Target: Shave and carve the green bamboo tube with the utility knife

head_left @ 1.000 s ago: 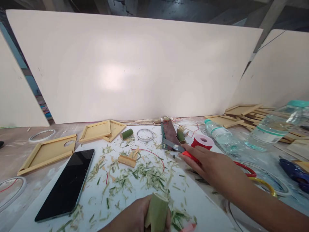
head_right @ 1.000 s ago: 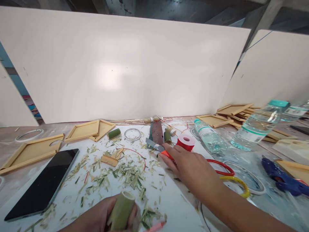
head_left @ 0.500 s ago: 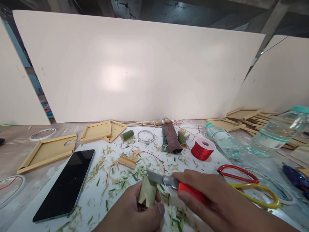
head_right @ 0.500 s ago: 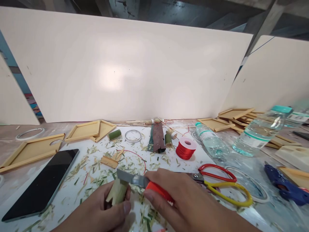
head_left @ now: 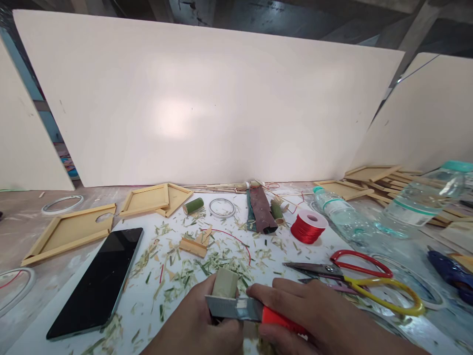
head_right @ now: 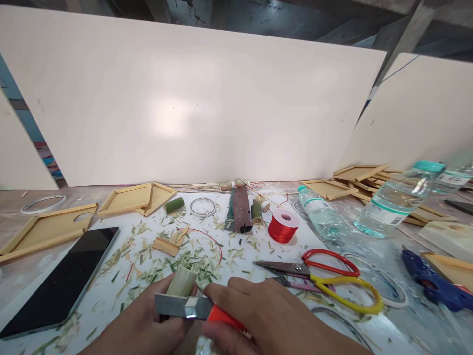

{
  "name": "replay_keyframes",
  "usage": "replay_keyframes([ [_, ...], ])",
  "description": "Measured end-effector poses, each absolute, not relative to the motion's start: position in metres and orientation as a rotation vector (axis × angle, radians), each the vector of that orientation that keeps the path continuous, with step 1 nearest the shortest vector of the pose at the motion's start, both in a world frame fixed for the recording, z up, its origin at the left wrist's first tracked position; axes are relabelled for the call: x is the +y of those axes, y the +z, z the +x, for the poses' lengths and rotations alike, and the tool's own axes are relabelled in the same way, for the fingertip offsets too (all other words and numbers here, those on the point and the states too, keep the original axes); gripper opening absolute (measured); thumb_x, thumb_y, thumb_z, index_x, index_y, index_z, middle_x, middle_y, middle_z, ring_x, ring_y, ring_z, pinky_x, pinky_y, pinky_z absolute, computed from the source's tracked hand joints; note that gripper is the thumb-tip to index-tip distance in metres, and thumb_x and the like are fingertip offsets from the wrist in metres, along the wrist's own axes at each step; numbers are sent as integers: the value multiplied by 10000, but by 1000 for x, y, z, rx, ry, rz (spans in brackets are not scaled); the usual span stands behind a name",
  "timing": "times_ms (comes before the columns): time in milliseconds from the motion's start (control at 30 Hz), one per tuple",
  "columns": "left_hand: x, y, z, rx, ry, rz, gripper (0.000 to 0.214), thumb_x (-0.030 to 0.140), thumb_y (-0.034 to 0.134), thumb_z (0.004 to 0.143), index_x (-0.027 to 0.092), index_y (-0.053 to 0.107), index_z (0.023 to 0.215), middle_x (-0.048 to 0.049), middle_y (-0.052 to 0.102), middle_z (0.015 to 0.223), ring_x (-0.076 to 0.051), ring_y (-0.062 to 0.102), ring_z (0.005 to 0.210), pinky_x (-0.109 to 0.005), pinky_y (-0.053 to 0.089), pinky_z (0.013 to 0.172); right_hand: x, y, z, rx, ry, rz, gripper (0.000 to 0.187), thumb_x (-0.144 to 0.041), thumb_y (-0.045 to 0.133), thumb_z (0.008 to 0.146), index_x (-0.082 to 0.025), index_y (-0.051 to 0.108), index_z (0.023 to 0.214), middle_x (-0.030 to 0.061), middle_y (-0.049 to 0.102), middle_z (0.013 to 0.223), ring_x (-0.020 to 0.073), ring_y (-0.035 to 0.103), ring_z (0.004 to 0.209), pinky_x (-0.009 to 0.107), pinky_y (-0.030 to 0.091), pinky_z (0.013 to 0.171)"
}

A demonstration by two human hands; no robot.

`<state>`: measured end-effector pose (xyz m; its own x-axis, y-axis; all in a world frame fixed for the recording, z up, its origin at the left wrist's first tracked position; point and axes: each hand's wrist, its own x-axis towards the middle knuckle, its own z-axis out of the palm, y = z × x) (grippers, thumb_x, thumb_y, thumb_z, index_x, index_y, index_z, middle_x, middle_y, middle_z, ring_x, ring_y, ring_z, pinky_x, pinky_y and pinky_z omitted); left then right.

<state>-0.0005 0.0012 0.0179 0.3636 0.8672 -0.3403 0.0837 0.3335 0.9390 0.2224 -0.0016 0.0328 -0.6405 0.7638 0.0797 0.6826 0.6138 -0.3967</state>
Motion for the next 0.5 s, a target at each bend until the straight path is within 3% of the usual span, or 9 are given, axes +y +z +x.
replay_keyframes([
  [200,1,23,-3,1073,611,1098,235,264,701,788,245,467,789,103,389,622,-89,336,571,-229,265,519,3,17,221,-2603,96,-1044,213,-450,653,1045,-275,707,1155,-21,804,847,245,782,638,352,541,527],
  [300,0,22,-4,1091,579,1163,187,299,681,813,236,506,816,85,419,645,-107,378,596,-250,309,563,18,15,230,-2602,145,-1133,221,-437,589,1071,-278,713,1161,-12,801,847,245,790,676,332,553,554],
  [433,-1,9,-7,1045,512,1269,255,320,732,780,230,494,763,58,447,706,-115,367,638,-273,295,608,51,16,254,-2290,54,-1529,409,-410,397,1114,-210,738,1011,110,828,865,321,804,787,376,566,630],
  [500,-1,3,-8,1034,495,1261,258,325,714,795,241,473,760,62,431,702,-117,354,633,-281,288,605,59,18,260,-2239,52,-1558,430,-432,379,1125,-223,726,979,114,824,877,318,793,812,373,558,647],
])
